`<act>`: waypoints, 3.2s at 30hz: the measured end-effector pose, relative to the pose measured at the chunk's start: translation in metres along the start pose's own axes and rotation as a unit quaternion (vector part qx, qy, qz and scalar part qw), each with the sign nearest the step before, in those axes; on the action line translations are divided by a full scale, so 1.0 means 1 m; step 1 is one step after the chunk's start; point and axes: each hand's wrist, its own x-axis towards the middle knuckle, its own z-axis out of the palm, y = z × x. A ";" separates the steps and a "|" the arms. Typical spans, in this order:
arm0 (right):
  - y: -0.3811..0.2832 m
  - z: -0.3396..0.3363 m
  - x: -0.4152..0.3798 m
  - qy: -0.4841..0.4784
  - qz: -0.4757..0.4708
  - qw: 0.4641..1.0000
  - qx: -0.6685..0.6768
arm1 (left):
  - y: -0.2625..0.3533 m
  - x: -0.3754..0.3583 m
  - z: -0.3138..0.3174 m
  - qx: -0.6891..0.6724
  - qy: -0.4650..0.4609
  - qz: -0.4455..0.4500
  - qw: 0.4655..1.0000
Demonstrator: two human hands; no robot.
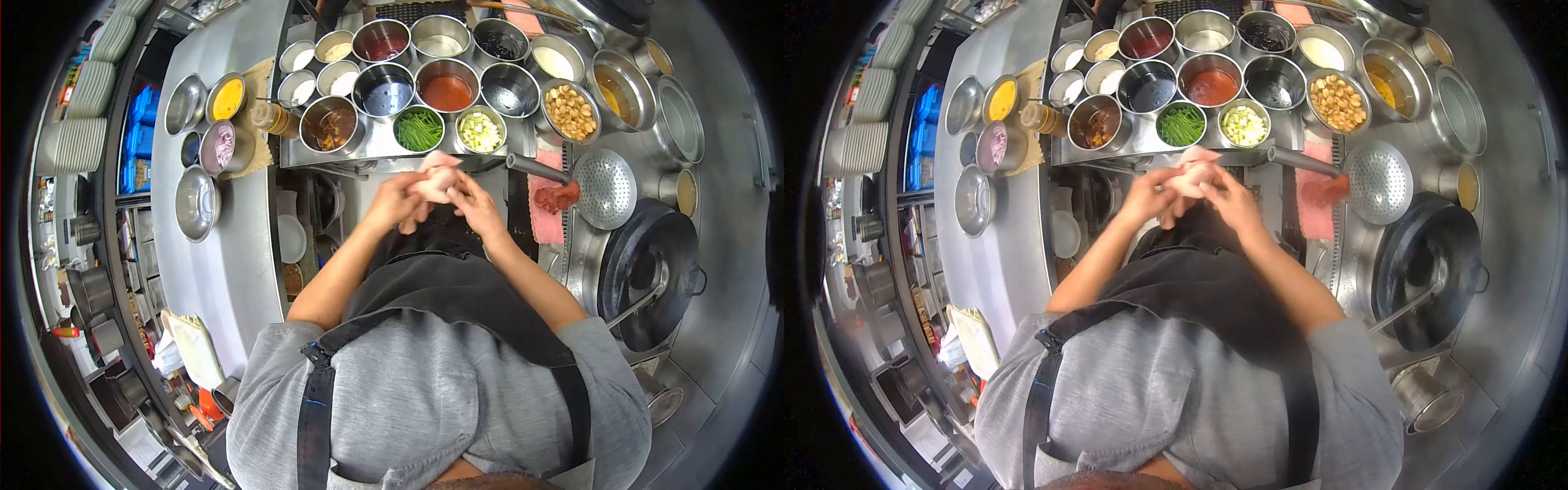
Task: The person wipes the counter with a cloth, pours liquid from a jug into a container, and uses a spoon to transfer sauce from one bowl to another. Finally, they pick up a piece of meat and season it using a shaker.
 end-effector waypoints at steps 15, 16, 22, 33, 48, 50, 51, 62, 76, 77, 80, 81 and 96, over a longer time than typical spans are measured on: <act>-0.056 -0.007 0.115 0.136 -0.148 0.913 -0.355 | -0.041 0.090 -0.002 -0.195 -0.112 -0.099 0.969; -0.055 -0.003 0.125 0.134 -0.145 0.913 -0.357 | -0.045 0.094 -0.006 -0.156 -0.113 -0.094 0.977; -0.039 0.019 0.172 0.099 -0.111 0.879 -0.453 | -0.060 0.093 -0.028 -0.067 -0.117 -0.057 0.989; -0.063 -0.014 0.146 0.164 0.003 0.893 -0.420 | -0.057 0.093 -0.040 -0.049 -0.135 -0.048 0.988; -0.019 -0.045 -0.022 0.065 -0.049 0.994 -0.073 | -0.115 0.006 -0.102 -0.029 0.162 -0.150 0.975; 0.006 -0.051 -0.033 0.031 0.018 0.996 -0.081 | -0.135 0.006 -0.136 -0.092 0.268 -0.157 0.946; 0.016 -0.055 -0.037 0.023 0.000 0.991 -0.133 | -0.135 0.011 -0.160 -0.110 0.309 -0.164 0.930; -0.016 -0.054 -0.090 0.048 0.018 0.970 -0.238 | -0.161 0.116 -0.257 -0.021 0.455 -0.046 0.889; -0.035 0.026 -0.085 0.056 0.030 0.958 -0.279 | -0.174 0.051 -0.234 -0.020 0.424 0.063 0.903; -0.031 0.037 -0.077 0.037 0.024 0.954 -0.296 | -0.174 0.049 -0.234 -0.015 0.409 0.042 0.912; -0.058 0.091 -0.061 -0.011 -0.003 0.934 -0.357 | -0.184 0.043 -0.232 0.005 0.376 0.041 0.926; -0.065 0.109 -0.054 -0.043 -0.028 0.927 -0.373 | -0.177 0.028 -0.230 0.025 0.376 0.025 0.926; -0.155 0.378 -0.018 -0.414 -0.312 0.838 -0.169 | -0.163 -0.231 -0.228 -0.452 0.268 0.046 0.850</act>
